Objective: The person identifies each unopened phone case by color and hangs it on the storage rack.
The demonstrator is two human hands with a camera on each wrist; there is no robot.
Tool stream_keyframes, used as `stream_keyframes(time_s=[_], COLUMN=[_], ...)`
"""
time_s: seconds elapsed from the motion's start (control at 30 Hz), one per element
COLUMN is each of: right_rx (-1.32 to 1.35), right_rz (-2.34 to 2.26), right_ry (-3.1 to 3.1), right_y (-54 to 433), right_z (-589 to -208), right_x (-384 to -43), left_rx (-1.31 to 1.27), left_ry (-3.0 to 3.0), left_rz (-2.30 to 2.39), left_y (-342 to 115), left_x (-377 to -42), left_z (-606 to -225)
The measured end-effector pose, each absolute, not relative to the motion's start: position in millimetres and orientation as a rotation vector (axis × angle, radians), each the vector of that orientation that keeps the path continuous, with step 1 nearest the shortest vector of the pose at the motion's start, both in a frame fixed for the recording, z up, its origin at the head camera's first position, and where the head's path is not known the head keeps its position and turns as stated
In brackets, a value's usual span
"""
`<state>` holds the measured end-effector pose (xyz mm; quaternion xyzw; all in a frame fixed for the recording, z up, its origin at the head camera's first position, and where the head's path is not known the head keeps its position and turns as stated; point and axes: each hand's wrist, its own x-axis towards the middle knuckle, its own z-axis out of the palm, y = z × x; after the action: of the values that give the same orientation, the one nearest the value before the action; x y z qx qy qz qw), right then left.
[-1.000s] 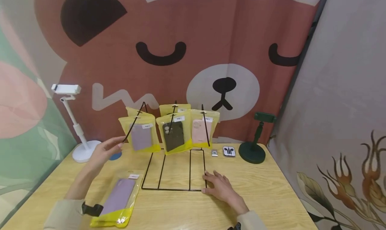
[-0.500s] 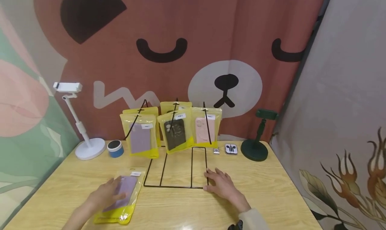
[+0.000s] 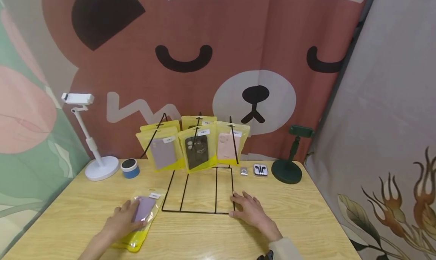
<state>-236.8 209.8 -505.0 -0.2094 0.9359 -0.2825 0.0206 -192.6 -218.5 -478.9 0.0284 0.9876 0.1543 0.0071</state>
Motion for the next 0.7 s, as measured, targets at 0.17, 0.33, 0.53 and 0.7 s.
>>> stream_keyframes(time_s=[0.17, 0.33, 0.53, 0.7], right_rx=[-0.637, -0.642, -0.643, -0.637], right_rz=[-0.877, -0.880, -0.881, -0.888], right_ry=[2.914, 2.918, 2.917, 2.912], right_y=[210, 209, 209, 209], right_z=[-505, -503, -505, -507], right_x=[-237, -237, -236, -237], left_rx=[0.142, 0.160, 0.169, 0.200], left_ry=[3.121, 3.062, 3.009, 2.972], left_rz=[0.649, 0.762, 0.903, 1.109], left_y=[-232, -241, -250, -258], left_x=[-201, -210, -217, -215], left_z=[-479, -478, -482, -482])
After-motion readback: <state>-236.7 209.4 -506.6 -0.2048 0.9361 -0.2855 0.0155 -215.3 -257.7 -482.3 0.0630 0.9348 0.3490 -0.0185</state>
